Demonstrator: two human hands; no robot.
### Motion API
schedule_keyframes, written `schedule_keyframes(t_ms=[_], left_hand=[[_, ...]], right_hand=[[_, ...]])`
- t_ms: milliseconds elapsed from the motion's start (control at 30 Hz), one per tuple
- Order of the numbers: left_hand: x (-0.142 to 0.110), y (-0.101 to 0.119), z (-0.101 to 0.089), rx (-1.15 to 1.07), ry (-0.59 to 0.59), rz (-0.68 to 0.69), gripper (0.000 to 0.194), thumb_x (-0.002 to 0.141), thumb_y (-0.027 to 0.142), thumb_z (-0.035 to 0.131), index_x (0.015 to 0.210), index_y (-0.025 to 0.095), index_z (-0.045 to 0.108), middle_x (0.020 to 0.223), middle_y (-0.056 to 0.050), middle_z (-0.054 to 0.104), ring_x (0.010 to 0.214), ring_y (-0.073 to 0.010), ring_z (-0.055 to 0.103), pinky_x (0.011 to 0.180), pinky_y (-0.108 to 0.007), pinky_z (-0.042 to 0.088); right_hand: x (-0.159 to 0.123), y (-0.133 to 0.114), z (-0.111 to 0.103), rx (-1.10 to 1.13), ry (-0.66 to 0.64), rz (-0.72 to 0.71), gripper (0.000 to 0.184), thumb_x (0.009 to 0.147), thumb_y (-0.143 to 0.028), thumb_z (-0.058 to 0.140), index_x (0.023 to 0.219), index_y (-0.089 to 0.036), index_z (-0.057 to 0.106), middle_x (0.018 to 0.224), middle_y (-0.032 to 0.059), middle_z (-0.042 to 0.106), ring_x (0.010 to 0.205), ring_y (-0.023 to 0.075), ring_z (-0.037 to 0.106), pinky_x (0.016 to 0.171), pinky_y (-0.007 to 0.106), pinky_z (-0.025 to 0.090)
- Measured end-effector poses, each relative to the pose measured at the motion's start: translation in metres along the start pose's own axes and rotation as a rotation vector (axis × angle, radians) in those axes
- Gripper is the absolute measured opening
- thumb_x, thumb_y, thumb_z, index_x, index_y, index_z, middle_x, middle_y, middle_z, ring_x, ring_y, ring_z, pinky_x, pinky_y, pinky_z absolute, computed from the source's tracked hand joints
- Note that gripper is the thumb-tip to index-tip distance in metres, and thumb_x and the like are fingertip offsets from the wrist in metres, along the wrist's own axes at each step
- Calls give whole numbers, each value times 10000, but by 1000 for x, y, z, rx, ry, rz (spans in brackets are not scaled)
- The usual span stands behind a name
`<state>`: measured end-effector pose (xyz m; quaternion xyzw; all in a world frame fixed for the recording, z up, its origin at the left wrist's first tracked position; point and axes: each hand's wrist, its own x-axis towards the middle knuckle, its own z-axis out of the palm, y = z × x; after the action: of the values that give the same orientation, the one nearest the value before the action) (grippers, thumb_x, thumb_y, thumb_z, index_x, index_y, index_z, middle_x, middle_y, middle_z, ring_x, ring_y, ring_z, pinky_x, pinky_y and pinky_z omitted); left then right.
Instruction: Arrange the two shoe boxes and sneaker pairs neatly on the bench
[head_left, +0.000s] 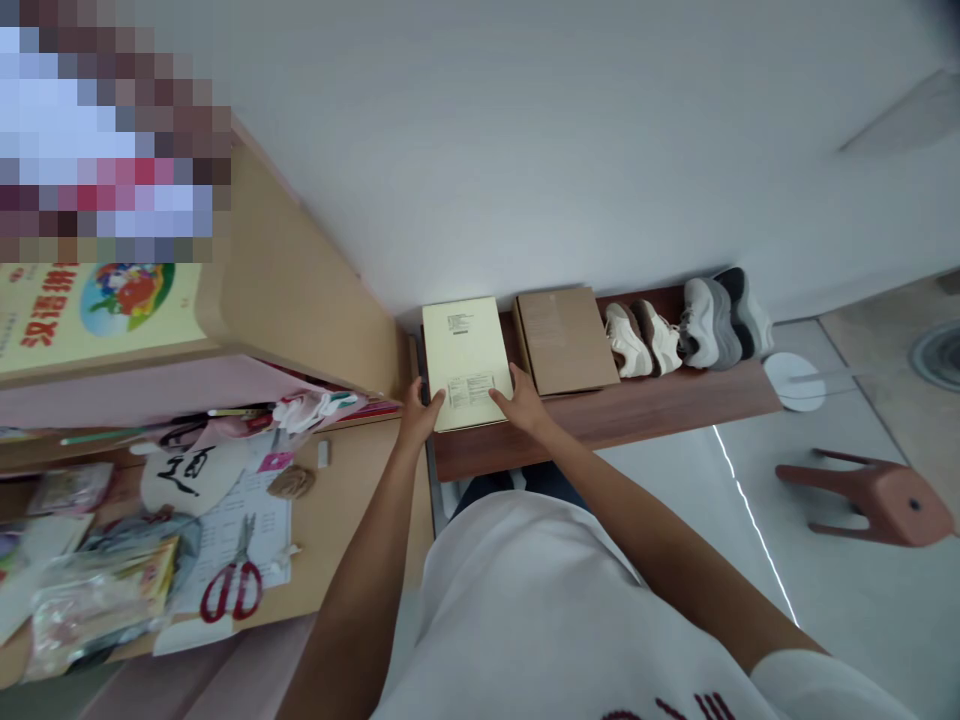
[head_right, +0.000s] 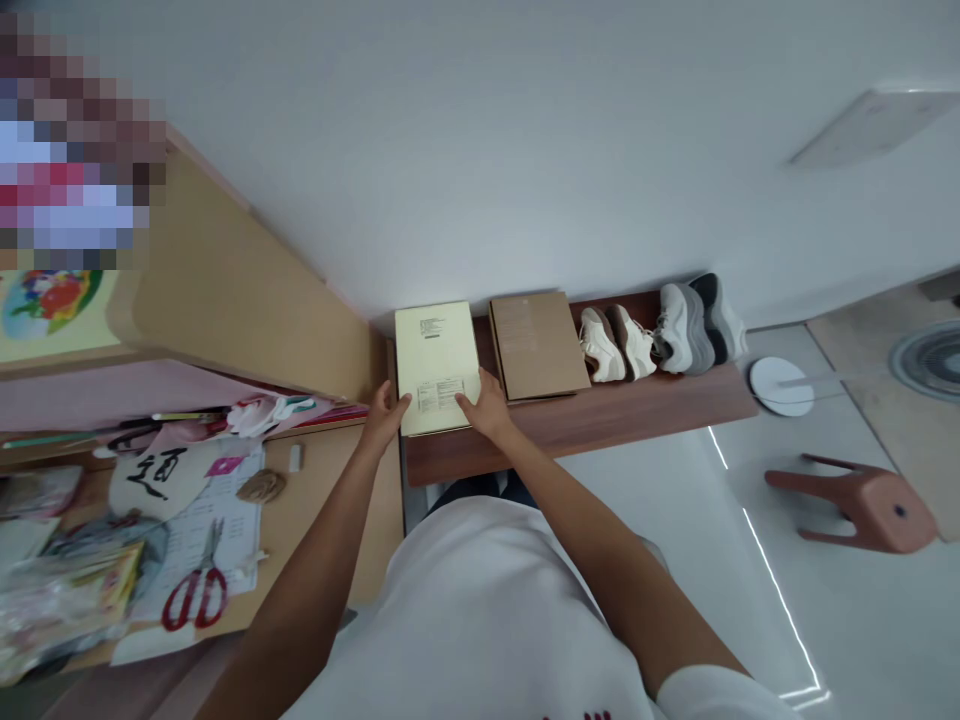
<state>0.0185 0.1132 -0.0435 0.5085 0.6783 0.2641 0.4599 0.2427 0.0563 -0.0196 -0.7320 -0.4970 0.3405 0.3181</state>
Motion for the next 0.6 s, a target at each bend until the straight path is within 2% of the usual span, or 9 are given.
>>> schedule_keyframes(t_ms=[233,467,600], left_hand=[[9,0,7,-43,-13,-45,878,859,463,718,1566,169,289,1588,-207,411,1466,-290,417,1193,-429,356],[15,-5,11,-10,-34,-97,891,855,487,718,1565,168,285,1561,-199,452,1425,-283,475,1156,-409,401],[16,-5,13,-11,-28,-96,839,859,484,715,1540,172,337,1529,-191,495,1393,-278,513,1151,-408,409]], right_hand=[[15,3,10,-16,-24,99,812,878,-477,608,1539,-93,334,1538,218,445,1486,337,351,1217,507,309],[19,5,18,19,-23,188,836,861,-490,627,1527,-84,329,1529,242,456,1467,364,383,1207,533,315],[22,7,21,54,6,188,815,843,-479,663,1515,-126,367,1514,208,487,1448,366,406,1192,538,339]])
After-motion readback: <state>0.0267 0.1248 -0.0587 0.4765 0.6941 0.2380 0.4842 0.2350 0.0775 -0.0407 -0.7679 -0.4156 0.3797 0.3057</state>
